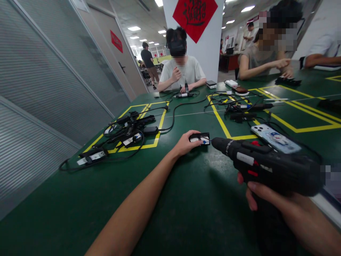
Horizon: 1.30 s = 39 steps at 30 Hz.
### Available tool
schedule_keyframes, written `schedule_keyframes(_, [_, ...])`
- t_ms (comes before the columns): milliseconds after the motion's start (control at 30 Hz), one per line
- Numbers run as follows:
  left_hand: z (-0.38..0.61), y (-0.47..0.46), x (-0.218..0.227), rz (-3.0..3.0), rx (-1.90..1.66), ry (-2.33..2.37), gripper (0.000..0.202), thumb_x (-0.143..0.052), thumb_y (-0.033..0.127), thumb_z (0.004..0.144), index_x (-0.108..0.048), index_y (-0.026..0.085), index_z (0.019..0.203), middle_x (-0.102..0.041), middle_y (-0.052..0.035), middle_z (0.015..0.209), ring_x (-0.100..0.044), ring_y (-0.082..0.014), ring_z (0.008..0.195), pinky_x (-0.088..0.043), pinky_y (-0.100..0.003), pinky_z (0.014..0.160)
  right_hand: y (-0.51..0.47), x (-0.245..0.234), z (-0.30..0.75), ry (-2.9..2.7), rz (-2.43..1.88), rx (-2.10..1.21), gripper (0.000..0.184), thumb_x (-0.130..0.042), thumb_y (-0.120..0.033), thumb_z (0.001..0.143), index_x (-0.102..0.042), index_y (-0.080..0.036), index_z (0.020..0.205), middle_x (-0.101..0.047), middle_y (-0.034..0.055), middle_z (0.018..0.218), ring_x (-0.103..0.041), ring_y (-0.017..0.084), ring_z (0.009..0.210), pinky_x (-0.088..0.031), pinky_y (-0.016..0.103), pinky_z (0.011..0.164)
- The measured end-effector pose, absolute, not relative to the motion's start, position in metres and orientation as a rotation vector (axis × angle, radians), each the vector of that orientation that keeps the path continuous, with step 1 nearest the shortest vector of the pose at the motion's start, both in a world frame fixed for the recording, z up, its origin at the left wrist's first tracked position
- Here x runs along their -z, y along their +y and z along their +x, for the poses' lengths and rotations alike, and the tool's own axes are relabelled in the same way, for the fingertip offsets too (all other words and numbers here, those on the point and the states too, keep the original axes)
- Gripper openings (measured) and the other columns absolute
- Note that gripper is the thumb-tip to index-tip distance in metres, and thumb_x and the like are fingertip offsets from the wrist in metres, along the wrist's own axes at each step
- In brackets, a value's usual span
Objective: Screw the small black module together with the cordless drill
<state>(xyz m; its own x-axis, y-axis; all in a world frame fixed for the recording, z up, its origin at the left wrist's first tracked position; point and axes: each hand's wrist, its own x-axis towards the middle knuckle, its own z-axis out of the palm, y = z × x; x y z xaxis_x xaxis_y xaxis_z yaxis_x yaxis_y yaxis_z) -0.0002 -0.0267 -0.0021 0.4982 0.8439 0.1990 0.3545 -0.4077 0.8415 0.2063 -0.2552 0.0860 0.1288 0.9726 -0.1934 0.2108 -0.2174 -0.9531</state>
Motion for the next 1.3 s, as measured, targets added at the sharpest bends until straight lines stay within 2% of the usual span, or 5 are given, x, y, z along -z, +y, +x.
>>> schedule_keyframes(200, [0.001, -0.027, 0.002, 1.939, -0.787, 0.985, 0.052, -0.068, 0.043, 0.072, -0.057, 0.016, 0.115, -0.065, -0.0071, 0.102, -0.060, -0.0160, 0.081, -0.048, -0.027, 0.073, -0.259, -0.094, 0.199, -1.204, -1.541, -1.107, 0.062, -0.061, -0.036, 0.081, -0.039, -0.024, 0.137, -0.074, 0.0038, 0.088, -0.066, 0.019, 0.053, -0.059, 0.033, 0.056])
schedule_keyframes(567, [0.000, -0.025, 0.003, 1.934, -0.778, 0.949, 0.051, -0.068, 0.041, 0.072, -0.057, 0.016, 0.115, -0.065, -0.0065, 0.101, -0.060, -0.0162, 0.083, -0.047, -0.027, 0.075, -0.257, -0.072, 0.199, -1.216, -1.551, -1.086, 0.052, -0.062, -0.039, 0.076, -0.048, -0.026, 0.125, -0.072, 0.0012, 0.081, -0.061, 0.015, 0.045, -0.056, 0.031, 0.047])
schedule_keyframes(733, [0.000, -0.023, 0.004, 1.940, -0.783, 0.954, 0.051, -0.069, 0.038, 0.071, -0.057, 0.015, 0.114, -0.065, -0.0075, 0.104, -0.061, -0.0175, 0.087, -0.048, -0.029, 0.079, -0.255, -0.068, 0.195, -1.143, -1.521, -1.089, 0.061, -0.062, -0.036, 0.072, -0.040, -0.030, 0.128, -0.070, -0.0011, 0.080, -0.057, 0.013, 0.039, -0.052, 0.029, 0.041])
schedule_keyframes(1067, [0.000, -0.024, 0.003, 1.906, -0.765, 0.962, 0.053, -0.070, 0.039, 0.070, -0.056, 0.016, 0.116, -0.065, -0.0063, 0.102, -0.060, -0.0163, 0.085, -0.048, -0.027, 0.077, -0.256, -0.074, 0.194, -1.176, -1.592, -1.059, 0.047, -0.056, -0.048, 0.076, -0.050, -0.024, 0.117, -0.070, 0.0042, 0.083, -0.059, 0.015, 0.046, -0.055, 0.032, 0.047])
schedule_keyframes(1300, [-0.001, -0.022, 0.004, 1.932, -0.768, 0.942, 0.051, -0.071, 0.039, 0.069, -0.057, 0.016, 0.111, -0.062, -0.0026, 0.091, -0.056, -0.0127, 0.077, -0.045, -0.024, 0.070, -0.254, -0.060, 0.192, -1.180, -1.613, -1.002, 0.048, -0.059, -0.044, 0.073, -0.048, -0.029, 0.117, -0.070, 0.0007, 0.077, -0.057, 0.014, 0.037, -0.052, 0.029, 0.038])
